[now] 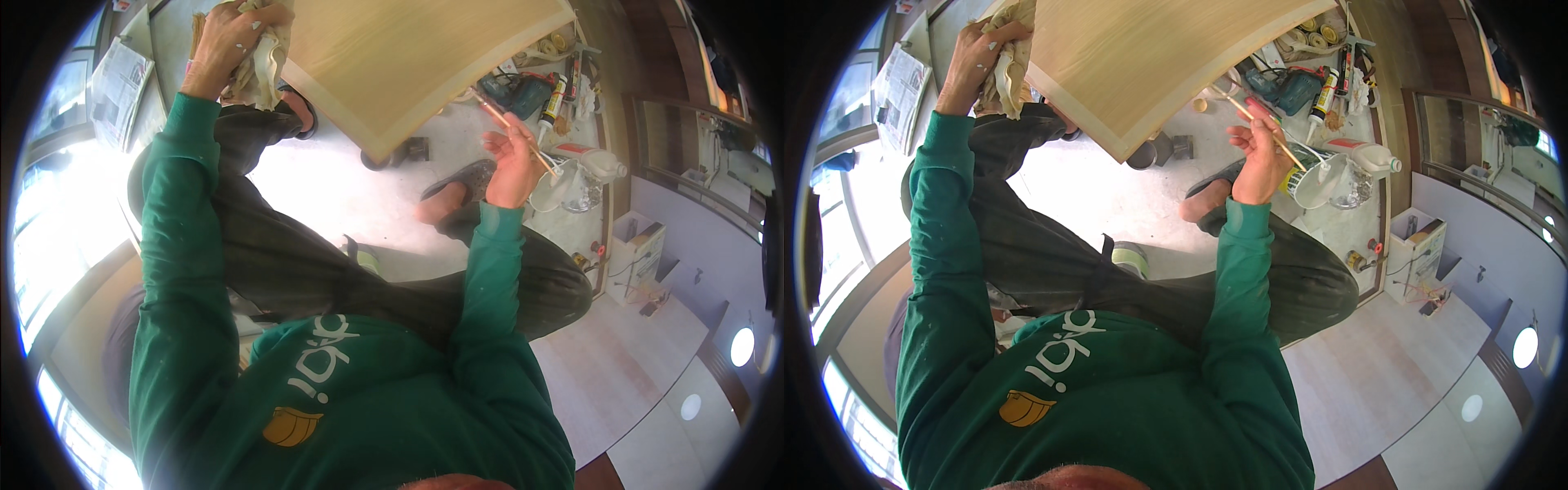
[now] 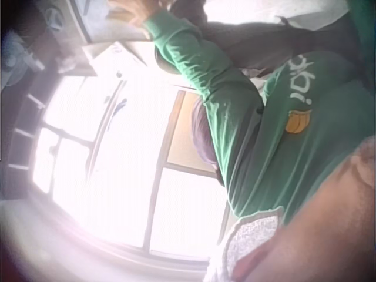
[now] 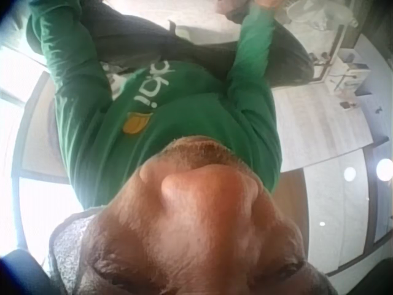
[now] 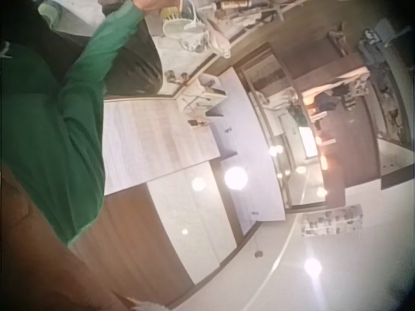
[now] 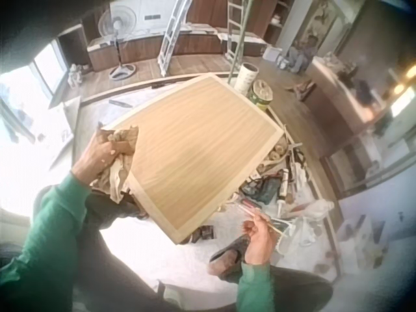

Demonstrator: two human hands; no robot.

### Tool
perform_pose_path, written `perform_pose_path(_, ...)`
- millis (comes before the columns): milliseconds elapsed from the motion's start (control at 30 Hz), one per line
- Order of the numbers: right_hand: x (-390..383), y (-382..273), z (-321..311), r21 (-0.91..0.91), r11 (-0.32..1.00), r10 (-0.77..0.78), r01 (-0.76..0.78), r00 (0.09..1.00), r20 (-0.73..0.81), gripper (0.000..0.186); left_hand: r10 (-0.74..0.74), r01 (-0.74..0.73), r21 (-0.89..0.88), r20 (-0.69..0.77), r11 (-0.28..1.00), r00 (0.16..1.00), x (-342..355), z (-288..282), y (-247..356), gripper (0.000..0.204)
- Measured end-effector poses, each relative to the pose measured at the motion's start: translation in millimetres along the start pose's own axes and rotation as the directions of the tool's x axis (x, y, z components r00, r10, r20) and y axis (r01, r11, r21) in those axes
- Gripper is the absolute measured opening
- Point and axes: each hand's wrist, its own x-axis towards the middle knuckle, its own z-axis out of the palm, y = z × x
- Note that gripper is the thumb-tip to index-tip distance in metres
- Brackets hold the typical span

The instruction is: The person sits on the floor and repeatedly applies a liquid finish to a rectangular wooden board using a small brush, then wipes the surface with a cloth. The person alternates between brushing and wiping, occasionally flipping the board to treat different areas.

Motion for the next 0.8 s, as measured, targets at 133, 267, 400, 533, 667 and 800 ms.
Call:
perform_pose_path(133,0,-6,1,0.003,1.000,-0.013,0.013,1.000,-0.010,0.027,-0.107,0.109,-0.036,0.037,0.993,0.994,-2,2,1,0.028)
perform_pose_path(267,-16,1,0,-0.019,1.000,0.020,-0.019,0.999,0.032,0.026,0.045,-0.045,0.016,0.006,0.999,0.999,3,-4,5,0.028)
perform_pose_path(400,-41,1,4,-0.069,0.995,0.073,-0.068,0.994,0.077,0.026,0.060,-0.060,0.030,-0.009,0.998,0.998,2,-4,6,0.028)
perform_pose_path(533,-45,-8,4,-0.049,0.997,0.062,-0.058,0.994,0.091,0.025,-0.188,0.193,-0.236,0.044,0.952,0.981,9,-18,32,0.018)
perform_pose_path(667,-42,-9,4,-0.050,0.998,0.051,-0.046,0.992,0.112,0.025,-0.324,0.339,-0.400,0.108,0.851,0.940,12,-24,44,0.022)
perform_pose_path(800,-35,-7,7,-0.073,0.996,0.052,-0.047,0.996,0.072,0.025,-0.256,0.259,-0.158,0.040,0.953,0.966,7,-20,34,0.022)
